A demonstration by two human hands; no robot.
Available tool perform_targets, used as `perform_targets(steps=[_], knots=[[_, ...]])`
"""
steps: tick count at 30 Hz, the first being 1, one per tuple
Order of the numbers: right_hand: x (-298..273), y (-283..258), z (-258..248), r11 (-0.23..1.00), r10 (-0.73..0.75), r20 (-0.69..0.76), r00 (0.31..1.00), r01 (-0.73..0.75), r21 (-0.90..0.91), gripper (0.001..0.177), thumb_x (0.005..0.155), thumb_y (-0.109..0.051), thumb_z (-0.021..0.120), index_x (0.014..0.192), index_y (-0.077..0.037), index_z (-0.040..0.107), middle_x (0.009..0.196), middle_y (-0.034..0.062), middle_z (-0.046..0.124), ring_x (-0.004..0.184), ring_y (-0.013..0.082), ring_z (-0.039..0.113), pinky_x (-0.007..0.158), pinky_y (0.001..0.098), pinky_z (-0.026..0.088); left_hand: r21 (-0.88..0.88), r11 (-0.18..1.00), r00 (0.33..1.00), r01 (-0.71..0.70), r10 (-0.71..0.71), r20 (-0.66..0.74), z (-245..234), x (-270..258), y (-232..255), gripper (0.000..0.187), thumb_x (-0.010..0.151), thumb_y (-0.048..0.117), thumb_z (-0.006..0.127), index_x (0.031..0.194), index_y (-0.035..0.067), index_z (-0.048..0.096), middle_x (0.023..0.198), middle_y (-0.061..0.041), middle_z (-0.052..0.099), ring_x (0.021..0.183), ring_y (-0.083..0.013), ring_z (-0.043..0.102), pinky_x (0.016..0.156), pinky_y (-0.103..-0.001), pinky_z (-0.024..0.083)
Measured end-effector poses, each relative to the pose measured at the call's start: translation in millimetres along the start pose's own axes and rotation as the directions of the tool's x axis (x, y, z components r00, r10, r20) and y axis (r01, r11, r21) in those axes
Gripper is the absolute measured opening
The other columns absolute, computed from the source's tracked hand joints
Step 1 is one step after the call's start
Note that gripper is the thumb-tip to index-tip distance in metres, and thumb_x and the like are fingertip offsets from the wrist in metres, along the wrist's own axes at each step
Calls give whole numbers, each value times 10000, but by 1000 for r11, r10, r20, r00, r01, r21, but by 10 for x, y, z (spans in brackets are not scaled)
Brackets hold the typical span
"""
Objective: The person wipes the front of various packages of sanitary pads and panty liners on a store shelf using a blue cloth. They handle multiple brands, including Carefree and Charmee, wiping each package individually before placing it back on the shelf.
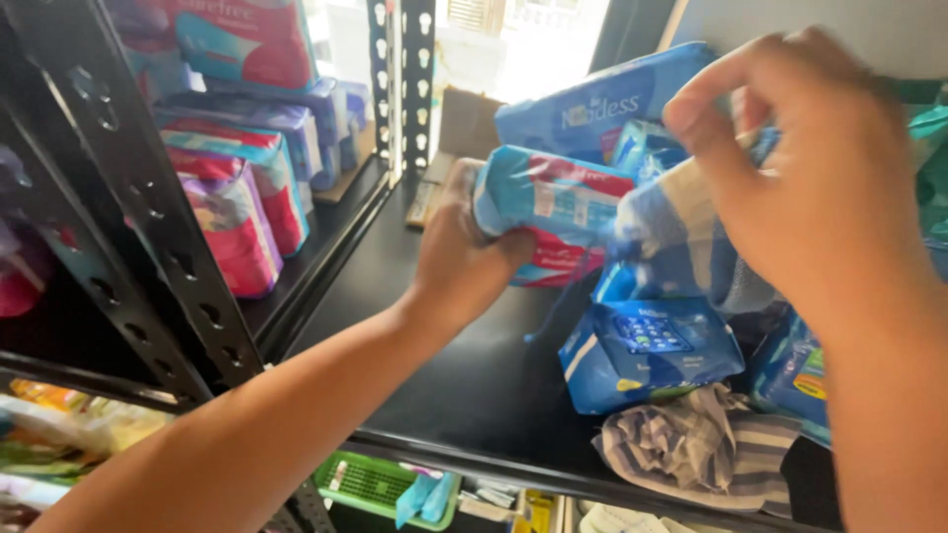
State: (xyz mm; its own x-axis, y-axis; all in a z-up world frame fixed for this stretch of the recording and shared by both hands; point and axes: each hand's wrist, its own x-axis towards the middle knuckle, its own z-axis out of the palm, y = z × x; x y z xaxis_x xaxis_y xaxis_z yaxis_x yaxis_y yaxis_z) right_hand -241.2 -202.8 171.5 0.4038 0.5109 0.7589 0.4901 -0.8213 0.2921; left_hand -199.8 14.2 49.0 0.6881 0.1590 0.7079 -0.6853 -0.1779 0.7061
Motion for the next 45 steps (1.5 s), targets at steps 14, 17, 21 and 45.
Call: perform_targets(steps=[14,17,21,45], knots=[[-307,-496,471,898,-55,-33,998,64,435,694,743,32,653,1402,-8,438,1217,182,430,1116,309,428,959,400,394,-486,861,986,151,-99,132,-4,-315,11,515,798,-30,714,1241,27,457,1124,-71,628,1042,-123,621,928,-283,536],[-203,-477,411,991,-122,-27,992,123,46,738,656,32,741,1342,17,470,1212,193,468,1141,371,446,961,501,380,-426,885,980,185,-137,142,12,-333,-38,501,848,14,759,1248,28,458,1128,-77,602,1034,-116,579,923,-275,511],[-292,-239,412,984,-31,-48,998,39,172,782,754,-128,804,1413,41,419,1200,305,449,1112,398,525,910,463,496,-504,851,986,146,-86,141,24,-309,-116,482,901,37,743,1264,27,427,1175,-77,590,1092,-113,573,971,-277,507],[-318,-718,543,837,-401,-126,908,418,354,580,1046,-497,319,1386,-110,587,1441,173,557,1329,398,539,1152,561,354,-761,461,889,457,-208,408,7,-545,-167,745,859,264,845,1351,-133,451,1199,-115,681,1096,-170,662,897,-354,563]])
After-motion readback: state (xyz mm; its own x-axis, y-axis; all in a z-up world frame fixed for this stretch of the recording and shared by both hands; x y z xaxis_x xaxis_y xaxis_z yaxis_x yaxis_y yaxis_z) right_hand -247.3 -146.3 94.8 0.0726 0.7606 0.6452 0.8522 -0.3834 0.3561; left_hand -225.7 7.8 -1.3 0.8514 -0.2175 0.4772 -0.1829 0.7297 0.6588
